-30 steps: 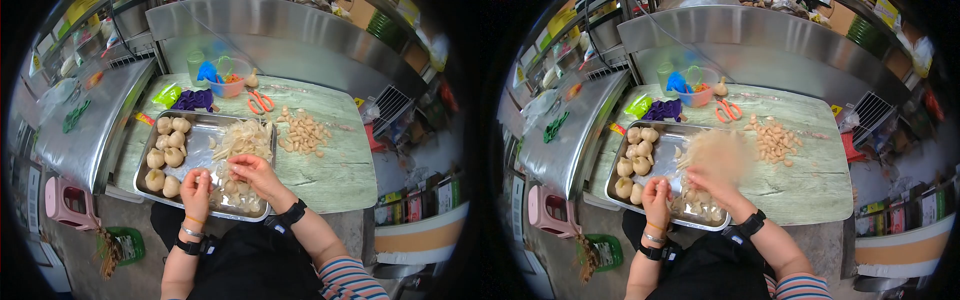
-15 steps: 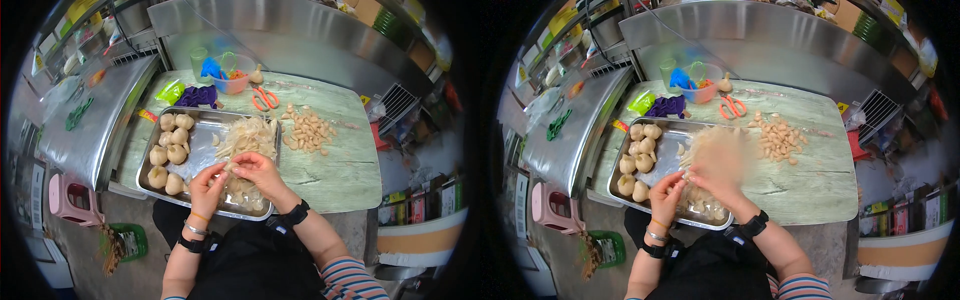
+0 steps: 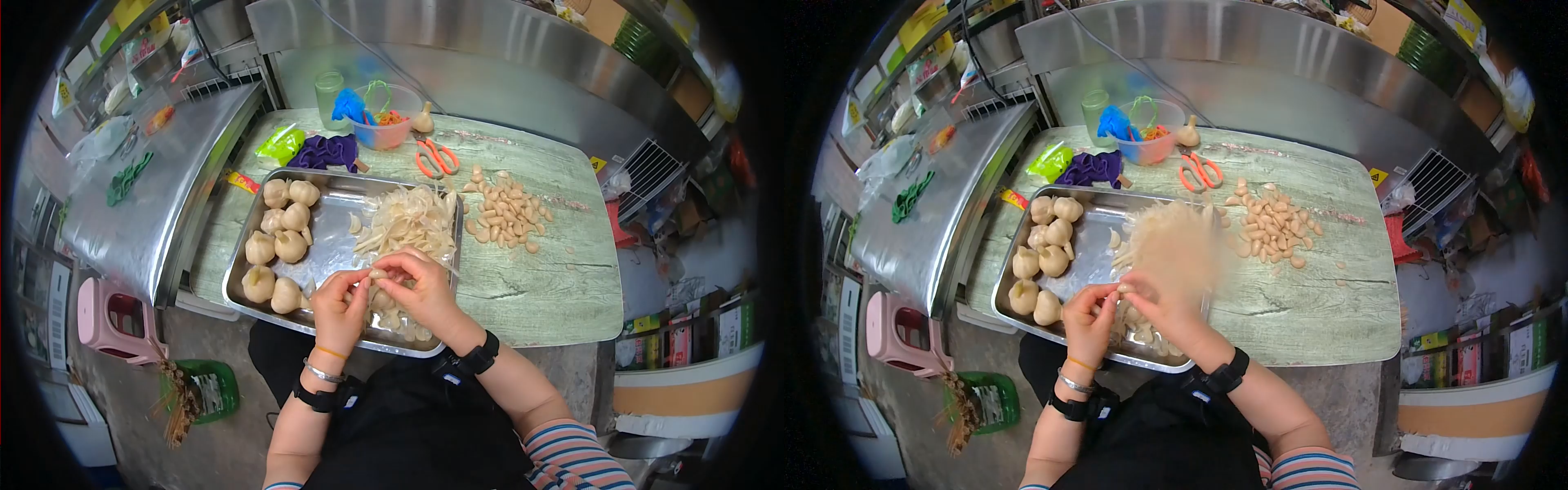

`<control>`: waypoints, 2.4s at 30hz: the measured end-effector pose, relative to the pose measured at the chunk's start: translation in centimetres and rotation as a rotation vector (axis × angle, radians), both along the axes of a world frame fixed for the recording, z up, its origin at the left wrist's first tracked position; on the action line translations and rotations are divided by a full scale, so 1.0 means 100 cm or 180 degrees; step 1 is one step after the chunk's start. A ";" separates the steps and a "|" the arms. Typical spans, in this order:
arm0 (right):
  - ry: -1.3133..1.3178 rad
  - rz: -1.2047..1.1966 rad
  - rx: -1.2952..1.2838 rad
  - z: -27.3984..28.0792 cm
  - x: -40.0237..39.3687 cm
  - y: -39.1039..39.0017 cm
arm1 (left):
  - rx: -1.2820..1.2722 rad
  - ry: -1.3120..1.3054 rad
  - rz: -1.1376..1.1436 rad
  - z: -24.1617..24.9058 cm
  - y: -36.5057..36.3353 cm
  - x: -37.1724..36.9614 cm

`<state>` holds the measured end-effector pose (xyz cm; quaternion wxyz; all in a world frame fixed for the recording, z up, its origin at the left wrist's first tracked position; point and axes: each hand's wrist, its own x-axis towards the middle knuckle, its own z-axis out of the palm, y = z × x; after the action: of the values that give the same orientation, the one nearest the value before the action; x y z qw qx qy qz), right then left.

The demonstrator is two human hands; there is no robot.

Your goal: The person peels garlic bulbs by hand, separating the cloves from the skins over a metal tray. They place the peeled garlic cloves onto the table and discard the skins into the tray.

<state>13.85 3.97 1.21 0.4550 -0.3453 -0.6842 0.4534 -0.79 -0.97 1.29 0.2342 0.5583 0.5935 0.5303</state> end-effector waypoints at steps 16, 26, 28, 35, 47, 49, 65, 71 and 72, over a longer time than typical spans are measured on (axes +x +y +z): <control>0.0749 0.1045 -0.1539 0.005 0.006 0.009 | -0.0294 -0.0747 -0.0340 -0.015 0.003 -0.005; 0.1080 0.0720 -0.1952 -0.002 0.013 0.015 | -0.0225 0.0010 -0.1177 0.015 -0.008 0.001; 0.1403 0.0721 -0.1969 -0.001 0.013 0.016 | -0.0121 -0.0073 -0.1373 0.003 -0.003 -0.003; 0.1153 0.0987 -0.1154 -0.001 0.010 0.012 | -0.1122 -0.1863 -0.0729 -0.003 0.003 -0.011; 0.0787 0.0427 -0.1238 -0.007 -0.002 0.003 | -0.0203 -0.0744 -0.0245 -0.019 0.005 -0.004; 0.0765 0.0473 -0.1378 -0.001 0.000 0.004 | 0.0024 -0.0566 -0.0181 -0.022 0.005 -0.002; 0.1818 0.0102 -0.2162 0.012 0.011 0.014 | -0.0595 -0.0948 -0.0289 -0.007 0.006 -0.007; 0.0093 0.0166 0.0352 -0.004 0.002 0.006 | -0.0471 -0.3278 -0.1101 -0.004 0.013 -0.016; 0.0091 0.0158 0.0351 0.006 -0.001 0.001 | -0.0373 -0.3418 -0.1241 0.000 0.013 -0.012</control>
<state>13.73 4.09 1.80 0.4717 -0.2962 -0.7100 0.4310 -2.02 0.30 1.26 0.6267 0.2959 0.3059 0.6528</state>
